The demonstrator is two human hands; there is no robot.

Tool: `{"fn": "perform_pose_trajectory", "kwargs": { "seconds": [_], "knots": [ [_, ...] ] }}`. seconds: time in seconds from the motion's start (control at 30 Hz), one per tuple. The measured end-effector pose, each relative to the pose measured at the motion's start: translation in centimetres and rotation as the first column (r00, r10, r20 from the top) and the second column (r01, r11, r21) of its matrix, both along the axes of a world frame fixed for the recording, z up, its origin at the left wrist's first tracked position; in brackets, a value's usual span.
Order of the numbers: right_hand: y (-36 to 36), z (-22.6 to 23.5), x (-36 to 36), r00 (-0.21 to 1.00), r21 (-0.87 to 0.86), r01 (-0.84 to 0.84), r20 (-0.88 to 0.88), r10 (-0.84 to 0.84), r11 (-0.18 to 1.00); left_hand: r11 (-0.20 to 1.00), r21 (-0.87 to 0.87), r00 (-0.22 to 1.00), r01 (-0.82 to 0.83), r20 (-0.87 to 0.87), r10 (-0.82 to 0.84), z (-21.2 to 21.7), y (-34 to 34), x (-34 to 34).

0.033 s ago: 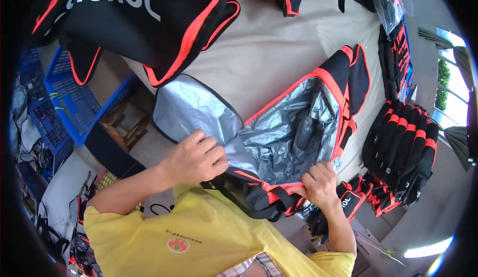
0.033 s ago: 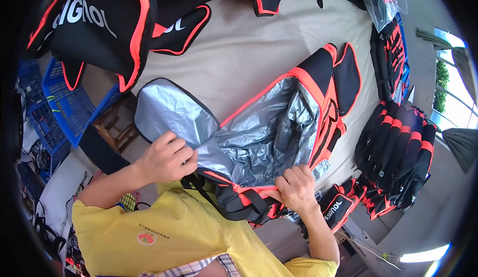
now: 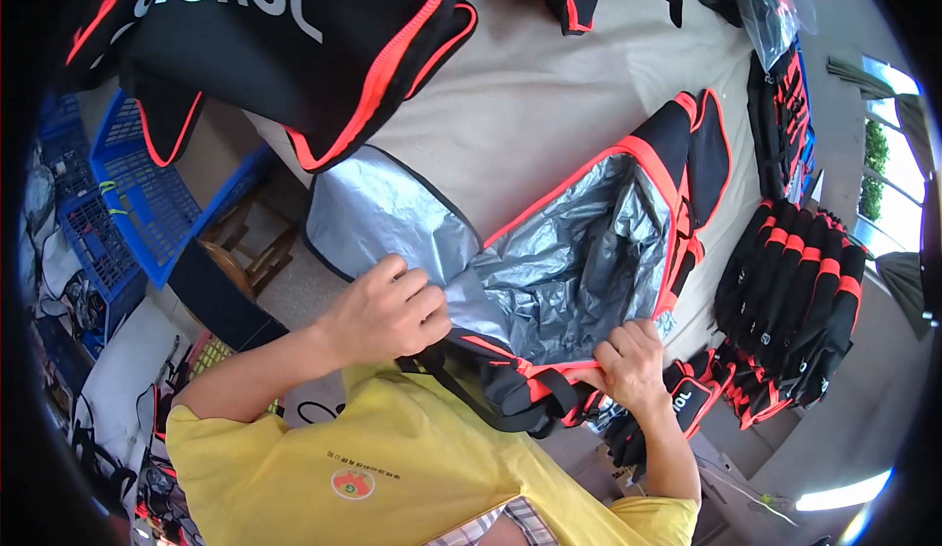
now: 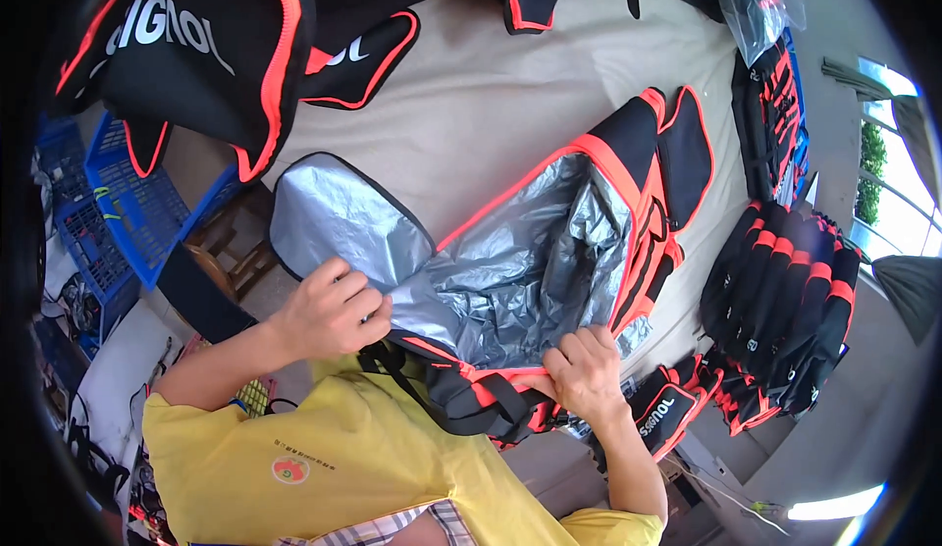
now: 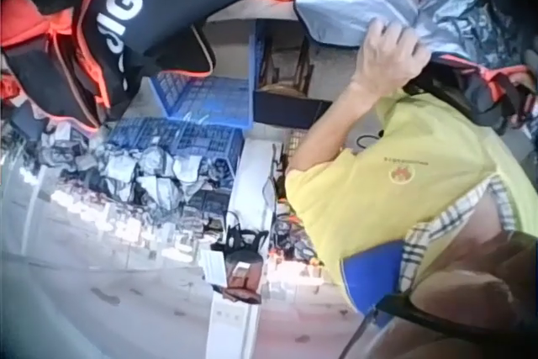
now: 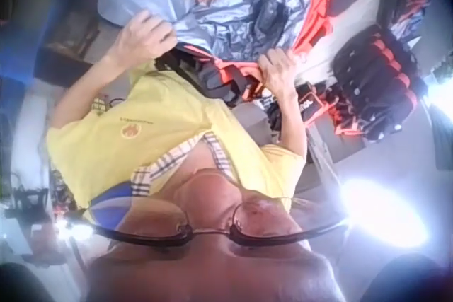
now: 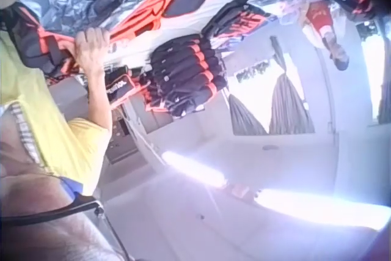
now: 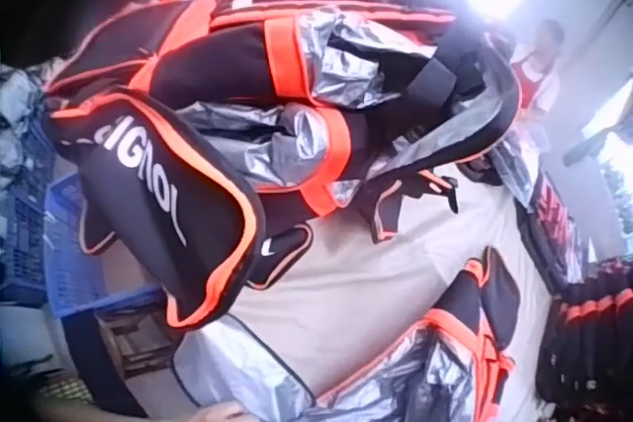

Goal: Folding and inspecting backpacks for packaging on a factory production line.

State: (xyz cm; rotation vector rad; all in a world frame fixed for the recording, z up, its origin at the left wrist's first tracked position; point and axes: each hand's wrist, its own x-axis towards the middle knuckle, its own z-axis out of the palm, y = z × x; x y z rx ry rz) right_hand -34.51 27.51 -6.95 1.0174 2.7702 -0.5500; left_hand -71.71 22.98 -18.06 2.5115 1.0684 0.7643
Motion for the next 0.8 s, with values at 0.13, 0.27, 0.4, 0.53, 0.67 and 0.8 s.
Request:
{"fn": "perform_pose_trajectory", "kwargs": {
  "seconds": [0.13, 0.27, 0.4, 0.53, 0.67, 0.8],
  "knots": [
    [0.3, 0.8, -0.1, 1.000, -0.030, 0.003, 0.030, -0.002, 1.000, 0.999, -0.043, 0.999, 0.021, -0.039, -0.022, -0.1, 0.3, -0.4],
    [0.6, 1.1, -0.4, 1.000, -0.029, 0.002, 0.025, -0.001, 1.000, 0.921, -0.372, 0.987, 0.116, 0.148, -0.065, 2.3, 3.4, -0.5],
    [1.4, 1.2, -1.5, 0.999, -0.073, -0.022, 0.023, 0.024, 0.997, 0.894, -0.447, 0.998, -0.008, 0.052, 0.035, 2.3, 8.2, 5.5],
    [1.6, 0.4, -1.4, 0.997, -0.050, -0.052, -0.062, 0.049, 0.997, 0.947, -0.307, 0.988, 0.095, 0.144, -0.053, -6.7, 10.8, 16.6],
    [1.7, 0.0, -2.1, 0.999, -0.029, 0.003, -0.047, -0.004, 1.000, 0.875, -0.468, 0.886, 0.122, -0.345, -0.309, -11.6, 12.2, 20.5],
    [2.1, -1.1, -0.7, 0.998, -0.061, 0.066, -0.020, -0.067, 0.996, 0.893, -0.425, 0.876, 0.148, -0.362, -0.317, -12.4, 13.1, 22.1]
  ]
}}
